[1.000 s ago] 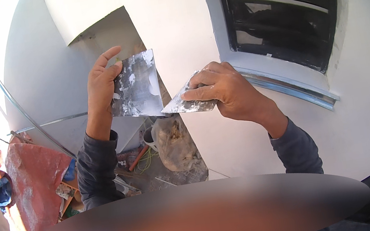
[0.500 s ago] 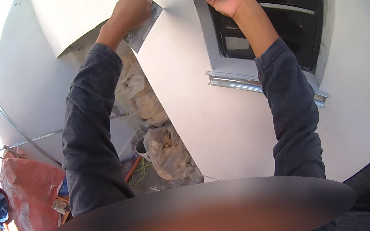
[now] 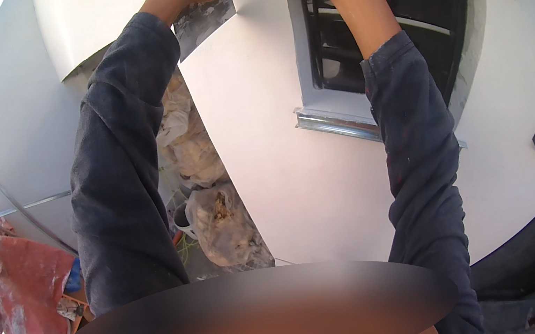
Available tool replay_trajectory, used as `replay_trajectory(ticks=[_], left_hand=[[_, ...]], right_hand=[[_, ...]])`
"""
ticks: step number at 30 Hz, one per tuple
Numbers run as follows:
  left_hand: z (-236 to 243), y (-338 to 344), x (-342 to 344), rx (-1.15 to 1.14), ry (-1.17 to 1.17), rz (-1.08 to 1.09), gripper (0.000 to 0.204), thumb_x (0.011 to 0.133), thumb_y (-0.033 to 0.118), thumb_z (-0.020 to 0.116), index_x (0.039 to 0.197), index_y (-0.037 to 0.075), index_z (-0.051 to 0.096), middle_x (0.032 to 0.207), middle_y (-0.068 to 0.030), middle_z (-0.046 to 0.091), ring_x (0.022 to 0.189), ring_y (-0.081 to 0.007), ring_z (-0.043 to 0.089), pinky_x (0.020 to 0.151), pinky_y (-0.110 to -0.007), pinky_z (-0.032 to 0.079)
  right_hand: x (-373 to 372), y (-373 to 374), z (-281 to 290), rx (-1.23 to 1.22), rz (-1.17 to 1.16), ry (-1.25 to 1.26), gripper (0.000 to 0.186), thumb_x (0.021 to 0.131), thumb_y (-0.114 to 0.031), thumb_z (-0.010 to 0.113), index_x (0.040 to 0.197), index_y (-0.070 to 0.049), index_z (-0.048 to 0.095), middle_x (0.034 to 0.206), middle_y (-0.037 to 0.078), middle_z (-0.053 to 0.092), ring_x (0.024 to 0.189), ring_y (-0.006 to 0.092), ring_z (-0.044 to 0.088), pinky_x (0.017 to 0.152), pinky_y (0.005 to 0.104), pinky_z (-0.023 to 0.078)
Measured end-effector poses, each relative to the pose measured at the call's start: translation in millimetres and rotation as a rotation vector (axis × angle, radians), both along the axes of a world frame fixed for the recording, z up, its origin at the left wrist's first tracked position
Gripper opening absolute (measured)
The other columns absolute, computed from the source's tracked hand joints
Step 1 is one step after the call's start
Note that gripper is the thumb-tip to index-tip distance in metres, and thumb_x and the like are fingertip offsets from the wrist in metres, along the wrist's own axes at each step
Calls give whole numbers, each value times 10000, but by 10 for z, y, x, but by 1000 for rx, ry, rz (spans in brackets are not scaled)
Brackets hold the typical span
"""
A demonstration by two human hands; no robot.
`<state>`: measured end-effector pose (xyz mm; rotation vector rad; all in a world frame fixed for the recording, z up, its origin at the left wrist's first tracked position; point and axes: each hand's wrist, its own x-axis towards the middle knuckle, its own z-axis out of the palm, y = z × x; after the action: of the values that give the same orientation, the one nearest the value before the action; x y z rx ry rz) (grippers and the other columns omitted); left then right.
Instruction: The person applies adhesive to a white trim piece using a putty knife, then positions and presses the trim along the top edge of a window frame. The person smooths the trim and removes excess adhesive from the edges.
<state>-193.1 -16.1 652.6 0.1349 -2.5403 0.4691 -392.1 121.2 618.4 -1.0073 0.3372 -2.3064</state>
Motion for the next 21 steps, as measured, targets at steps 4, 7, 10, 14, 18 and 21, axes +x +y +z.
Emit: replay_trajectory(ticks=[4, 7, 10, 14, 18, 21], left_hand=[[34, -47, -8, 10, -12, -35, 621, 867, 44, 540, 1477, 115, 451, 1252, -225, 648, 1165, -398, 615, 967, -480, 501], [67, -24, -2, 19, -48, -49, 612, 878, 47, 527, 1481, 123, 456, 1317, -213, 620, 1213, -387, 595, 1013, -474, 481], [46, -30, 60, 117, -9, -22, 581, 892, 59, 513, 1470, 107, 472, 1366, -211, 590, 1257, -377, 570, 1051, -463, 459], [-27, -74, 120, 38, 55, -80, 550, 899, 76, 513, 1449, 81, 493, 1388, -210, 575, 1283, -373, 550, 1065, -454, 446], [67, -34, 38, 44, -50, -37, 552, 898, 83, 520, 1449, 75, 489, 1399, -213, 564, 1290, -375, 541, 1058, -455, 446], [103, -45, 32, 150, -93, -49, 550, 899, 92, 526, 1446, 72, 489, 1402, -221, 557, 1289, -378, 539, 1048, -456, 450]], right_hand=[[257, 75, 121, -34, -93, 56, 182, 940, -24, 425, 841, 74, 544, 790, 170, 621, 662, 271, 616, 529, 312, 567], [440, 267, 16, -35, -115, 153, 153, 914, -8, 455, 931, 118, 540, 901, 233, 608, 731, 285, 622, 577, 298, 574], [453, 490, -345, 46, -167, 342, 296, 916, -14, 478, 1121, 196, 517, 1076, 317, 585, 853, 293, 624, 652, 281, 581], [166, 323, -529, 93, -150, 54, 134, 902, -3, 496, 966, 108, 535, 990, 244, 611, 839, 332, 646, 649, 364, 608], [-164, 74, -411, 53, 3, 4, 278, 914, 17, 480, 1122, 200, 496, 1130, 334, 557, 830, 295, 606, 646, 295, 595], [-263, -45, -307, 1, 128, -91, 116, 869, 16, 477, 847, 97, 558, 819, 206, 632, 673, 294, 629, 550, 311, 587]])
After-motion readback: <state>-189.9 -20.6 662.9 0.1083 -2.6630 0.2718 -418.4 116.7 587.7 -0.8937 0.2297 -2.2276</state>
